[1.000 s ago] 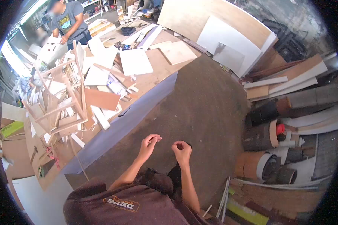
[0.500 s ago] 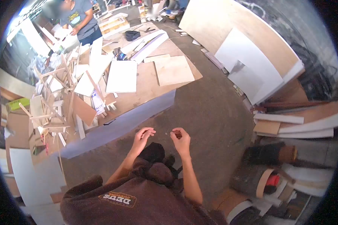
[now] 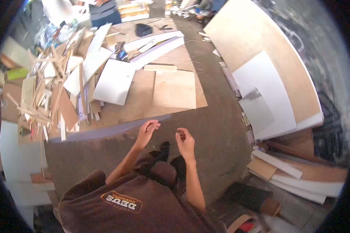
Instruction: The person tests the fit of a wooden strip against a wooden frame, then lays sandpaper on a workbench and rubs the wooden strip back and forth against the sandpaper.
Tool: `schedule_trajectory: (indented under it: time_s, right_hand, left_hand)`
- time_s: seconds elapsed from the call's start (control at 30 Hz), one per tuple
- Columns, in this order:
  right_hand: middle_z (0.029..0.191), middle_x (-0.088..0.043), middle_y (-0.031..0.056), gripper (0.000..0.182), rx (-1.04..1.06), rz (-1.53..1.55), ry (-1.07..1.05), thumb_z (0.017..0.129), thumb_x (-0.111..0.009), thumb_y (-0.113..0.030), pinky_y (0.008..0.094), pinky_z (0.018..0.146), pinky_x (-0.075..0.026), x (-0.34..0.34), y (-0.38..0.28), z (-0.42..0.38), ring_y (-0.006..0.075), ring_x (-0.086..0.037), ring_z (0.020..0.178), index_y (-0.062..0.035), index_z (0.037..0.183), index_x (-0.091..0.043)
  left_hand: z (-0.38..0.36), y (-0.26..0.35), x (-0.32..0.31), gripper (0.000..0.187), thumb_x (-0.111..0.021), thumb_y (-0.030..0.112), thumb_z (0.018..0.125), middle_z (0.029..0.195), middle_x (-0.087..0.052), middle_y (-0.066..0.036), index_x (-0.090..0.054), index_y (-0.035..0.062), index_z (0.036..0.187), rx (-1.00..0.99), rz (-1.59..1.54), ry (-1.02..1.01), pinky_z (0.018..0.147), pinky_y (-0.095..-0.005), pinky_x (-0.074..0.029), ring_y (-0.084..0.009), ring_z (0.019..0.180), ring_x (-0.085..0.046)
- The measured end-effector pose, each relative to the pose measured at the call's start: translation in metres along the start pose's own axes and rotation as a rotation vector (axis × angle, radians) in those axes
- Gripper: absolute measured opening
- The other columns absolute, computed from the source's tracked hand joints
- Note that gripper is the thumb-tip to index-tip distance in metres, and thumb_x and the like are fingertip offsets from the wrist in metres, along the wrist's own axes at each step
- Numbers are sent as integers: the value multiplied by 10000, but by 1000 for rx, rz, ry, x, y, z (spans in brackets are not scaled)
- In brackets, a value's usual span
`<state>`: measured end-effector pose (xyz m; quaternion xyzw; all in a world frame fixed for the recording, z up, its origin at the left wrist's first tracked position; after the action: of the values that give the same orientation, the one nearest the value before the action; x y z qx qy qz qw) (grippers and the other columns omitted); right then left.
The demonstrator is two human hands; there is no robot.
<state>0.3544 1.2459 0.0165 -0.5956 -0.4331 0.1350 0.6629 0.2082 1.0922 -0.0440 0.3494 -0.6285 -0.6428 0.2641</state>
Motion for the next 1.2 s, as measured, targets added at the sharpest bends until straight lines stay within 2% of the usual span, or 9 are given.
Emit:
schedule_trajectory:
  time_s: [0.1,0.17,0.4,0.5,0.6,0.67,0.9,1.03,1.2]
  right_hand:
    - [884,-693,96,235,99,-18,-86,946,-660,-153,334,753,-530,-10,-4,44,179,-654,804,-9,1131,-668]
    - [880,-661,41,216,69,-32,-177,939,-659,-138,277,720,-510,-26,-11,77,111,-596,791,-31,1126,-678]
    - [903,-673,54,264,330,-131,-464,917,-670,-157,289,687,-519,-117,-43,183,137,-617,775,-49,1158,-684]
    - [969,-688,76,281,424,-170,-533,907,-672,-159,305,703,-524,-159,-55,231,168,-635,821,-56,1168,-685]
    - [1062,-674,82,310,422,-184,-611,905,-670,-164,320,760,-518,-204,-77,279,186,-621,955,-63,1198,-675]
    - [1135,-661,132,353,416,-218,-646,894,-668,-181,426,1018,-434,-237,-85,318,310,-574,1119,-74,1229,-647]
    - [1300,-572,180,486,634,-303,-507,888,-680,-205,480,1068,-391,-398,-100,470,367,-484,1251,-103,1353,-583]
    - [1369,-538,174,476,721,-450,-376,937,-636,-299,519,1062,-383,-474,-111,529,347,-446,1306,-189,1395,-571]
    - [1361,-535,197,469,651,-637,-341,994,-554,-398,533,1097,-332,-552,-122,586,366,-460,1301,-221,1428,-557]
  left_hand:
    - [10,24,13,284,-517,192,1061,1153,-700,-91,-603,-10,1241,-25,38,129,921,-297,-489,-158,1020,-631]
    - [16,38,26,285,-515,210,1059,1167,-697,-81,-610,13,1243,44,97,264,919,-292,-483,-151,1037,-623]
    - [36,34,85,312,-533,244,1047,1203,-694,-53,-613,49,1277,7,282,597,936,-316,-474,-159,1075,-615]
    - [66,36,105,276,-576,188,1019,1170,-690,-98,-646,19,1226,36,204,725,1031,-365,-429,-219,1140,-613]
    - [111,46,131,280,-581,186,1014,1205,-673,-106,-650,18,1227,30,316,751,1034,-371,-431,-229,1185,-583]
    - [144,53,147,275,-594,169,1003,1211,-672,-114,-652,22,1228,110,401,810,1036,-379,-432,-260,1198,-569]
    - [294,27,251,296,-627,99,957,1249,-650,-129,-639,43,1247,24,622,837,1059,-416,-413,-315,1221,-550]
    - [366,14,296,345,-614,100,971,1385,-574,-128,-589,66,1313,17,838,816,1142,-435,-334,-313,1330,-484]
    - [433,-6,344,350,-605,123,972,1405,-554,-138,-579,61,1316,65,867,877,1119,-458,-338,-335,1354,-457]
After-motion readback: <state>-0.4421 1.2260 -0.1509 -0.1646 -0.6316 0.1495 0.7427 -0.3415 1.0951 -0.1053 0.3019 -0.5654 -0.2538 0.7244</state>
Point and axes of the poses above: each hand's wrist, its own z-axis towards the middle knuckle, its own x-axis out of the back of the hand, y = z × x, the point moved 1 cm from there along z, towards the middle knuckle
